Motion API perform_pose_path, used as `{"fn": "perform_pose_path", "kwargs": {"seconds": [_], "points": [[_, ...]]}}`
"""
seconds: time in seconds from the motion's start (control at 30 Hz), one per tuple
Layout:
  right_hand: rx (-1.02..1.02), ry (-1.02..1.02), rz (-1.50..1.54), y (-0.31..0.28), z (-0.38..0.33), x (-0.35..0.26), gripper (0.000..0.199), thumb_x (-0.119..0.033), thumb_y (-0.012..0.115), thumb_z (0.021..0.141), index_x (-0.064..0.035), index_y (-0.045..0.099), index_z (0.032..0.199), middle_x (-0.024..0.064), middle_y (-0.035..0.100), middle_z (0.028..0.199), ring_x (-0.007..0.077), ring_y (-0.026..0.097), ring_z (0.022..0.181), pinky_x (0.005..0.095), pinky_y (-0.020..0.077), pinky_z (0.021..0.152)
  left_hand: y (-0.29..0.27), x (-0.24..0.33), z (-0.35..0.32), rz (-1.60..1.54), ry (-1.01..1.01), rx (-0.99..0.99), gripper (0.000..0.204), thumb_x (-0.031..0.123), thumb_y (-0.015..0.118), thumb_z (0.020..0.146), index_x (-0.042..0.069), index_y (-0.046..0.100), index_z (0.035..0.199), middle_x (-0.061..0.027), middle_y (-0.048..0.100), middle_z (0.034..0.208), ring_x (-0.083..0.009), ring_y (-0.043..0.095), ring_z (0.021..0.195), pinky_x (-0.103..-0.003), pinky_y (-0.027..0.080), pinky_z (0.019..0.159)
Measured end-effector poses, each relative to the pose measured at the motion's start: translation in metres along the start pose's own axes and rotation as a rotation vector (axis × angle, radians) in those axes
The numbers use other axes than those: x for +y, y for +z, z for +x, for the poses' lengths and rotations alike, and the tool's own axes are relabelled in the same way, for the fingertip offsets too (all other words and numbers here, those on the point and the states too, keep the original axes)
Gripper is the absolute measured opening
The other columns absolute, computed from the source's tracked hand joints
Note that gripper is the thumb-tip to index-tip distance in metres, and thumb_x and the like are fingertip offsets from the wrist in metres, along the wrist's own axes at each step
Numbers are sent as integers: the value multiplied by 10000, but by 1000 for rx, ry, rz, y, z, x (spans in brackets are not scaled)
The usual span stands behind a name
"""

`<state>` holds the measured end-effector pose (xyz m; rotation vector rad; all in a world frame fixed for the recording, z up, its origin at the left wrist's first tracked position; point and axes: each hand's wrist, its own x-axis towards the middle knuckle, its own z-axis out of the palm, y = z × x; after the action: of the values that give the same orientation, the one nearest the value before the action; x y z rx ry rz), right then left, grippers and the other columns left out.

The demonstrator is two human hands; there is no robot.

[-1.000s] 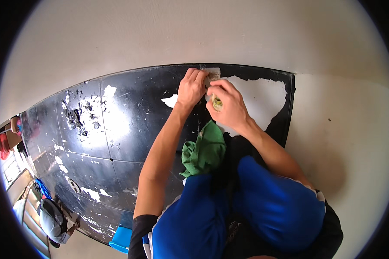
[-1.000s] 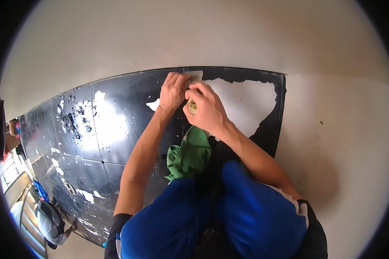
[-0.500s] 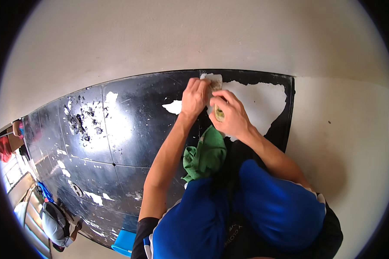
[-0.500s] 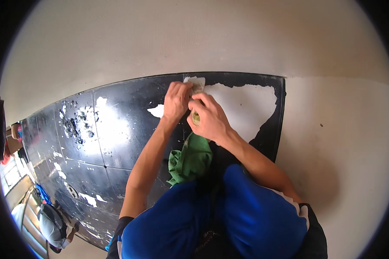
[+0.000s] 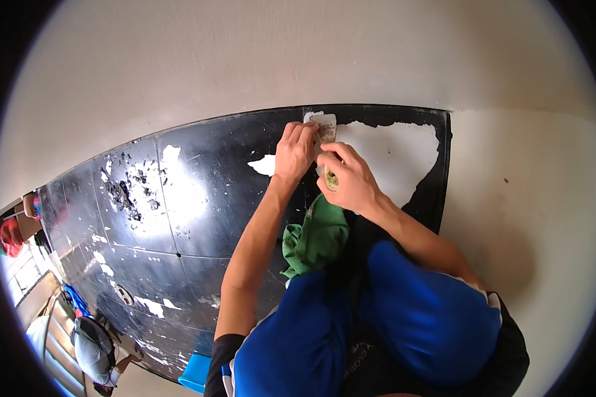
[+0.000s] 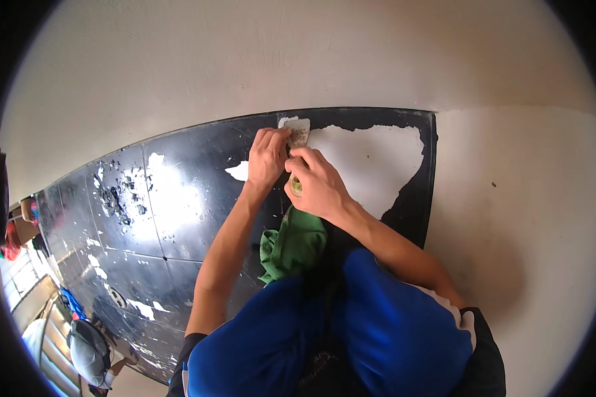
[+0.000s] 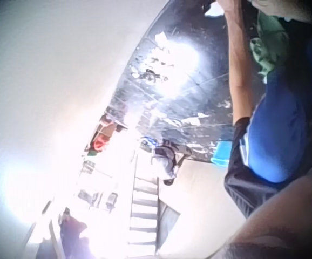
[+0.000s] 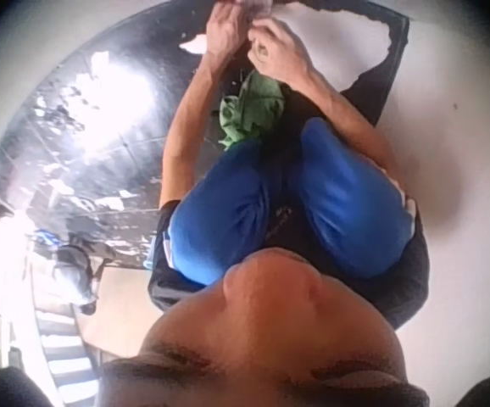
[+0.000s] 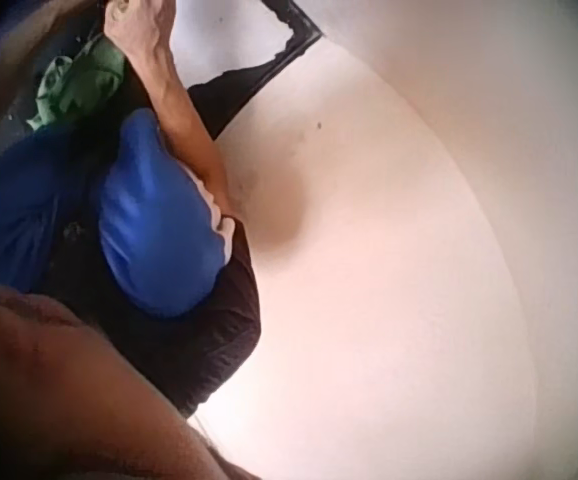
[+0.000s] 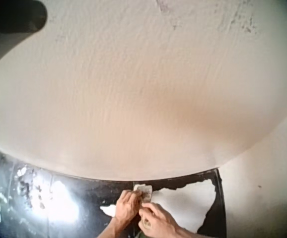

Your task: The person uses a scraper to remove peeling white paint from a black surface and wipes the area with a green cloth.

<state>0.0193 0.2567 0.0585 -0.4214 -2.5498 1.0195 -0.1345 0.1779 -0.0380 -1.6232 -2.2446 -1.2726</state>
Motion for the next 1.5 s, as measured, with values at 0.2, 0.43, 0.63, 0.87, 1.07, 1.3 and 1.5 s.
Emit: {"fn": "perform_pose_path", "kwargs": {"seconds": [0.2, 0.43, 0.63, 0.87, 1.07, 1.3, 1.5], "points": [[-9, 20, -4, 2, 17, 4, 272, -86, 799, 789, -38, 676, 1027, 147, 631, 1192, 383, 659, 1058, 457, 577, 900, -5, -12, 14, 6, -9, -40, 282, -30, 717, 809, 14, 706, 1087, -142, 712, 960, -363, 671, 938, -449, 575, 842], [20, 22, -4, 3, 26, 3, 264, -57, 792, 767, -49, 696, 1013, 153, 651, 1207, 369, 668, 1032, 437, 577, 889, -6, -13, 17, -7, -40, -44, 304, -49, 724, 769, 20, 717, 1066, -136, 727, 974, -351, 670, 919, -453, 563, 816], [6, -3, 23, 5, 10, 4, 273, -92, 816, 776, -37, 692, 1013, 159, 640, 1180, 380, 660, 1068, 451, 575, 907, -4, -8, 6, 26, 8, 30, 265, -31, 738, 797, 18, 714, 1056, -131, 740, 986, -350, 673, 896, -441, 572, 800], [26, 9, 12, 4, 3, -3, 259, -52, 792, 750, -46, 690, 988, 147, 657, 1181, 362, 673, 1033, 429, 578, 898, -4, -2, -3, -26, -18, -8, 261, -43, 725, 794, 16, 715, 1048, -135, 723, 965, -359, 674, 902, -436, 578, 822], [14, 19, 36, 2, 25, 2, 219, -59, 778, 787, -33, 678, 981, 151, 642, 1157, 374, 663, 1032, 450, 574, 884, -7, -12, 14, 7, -20, -48, 226, 4, 709, 829, 12, 695, 1054, -143, 687, 912, -372, 655, 897, -457, 559, 816], [13, 28, 23, 11, 22, -1, 231, -108, 799, 786, -46, 684, 977, 137, 637, 1158, 371, 658, 1026, 460, 580, 877, -14, -11, 13, 69, -18, -44, 260, -14, 711, 771, 41, 680, 1022, -112, 688, 921, -333, 670, 907, -434, 594, 790], [7, 15, 34, 9, 3, -8, 225, -94, 798, 783, -51, 674, 966, 141, 632, 1163, 377, 662, 1008, 468, 584, 850, -12, 1, -8, 11, 30, 10, 255, -44, 702, 793, 28, 677, 1036, -115, 707, 969, -338, 672, 919, -427, 594, 802]]}}
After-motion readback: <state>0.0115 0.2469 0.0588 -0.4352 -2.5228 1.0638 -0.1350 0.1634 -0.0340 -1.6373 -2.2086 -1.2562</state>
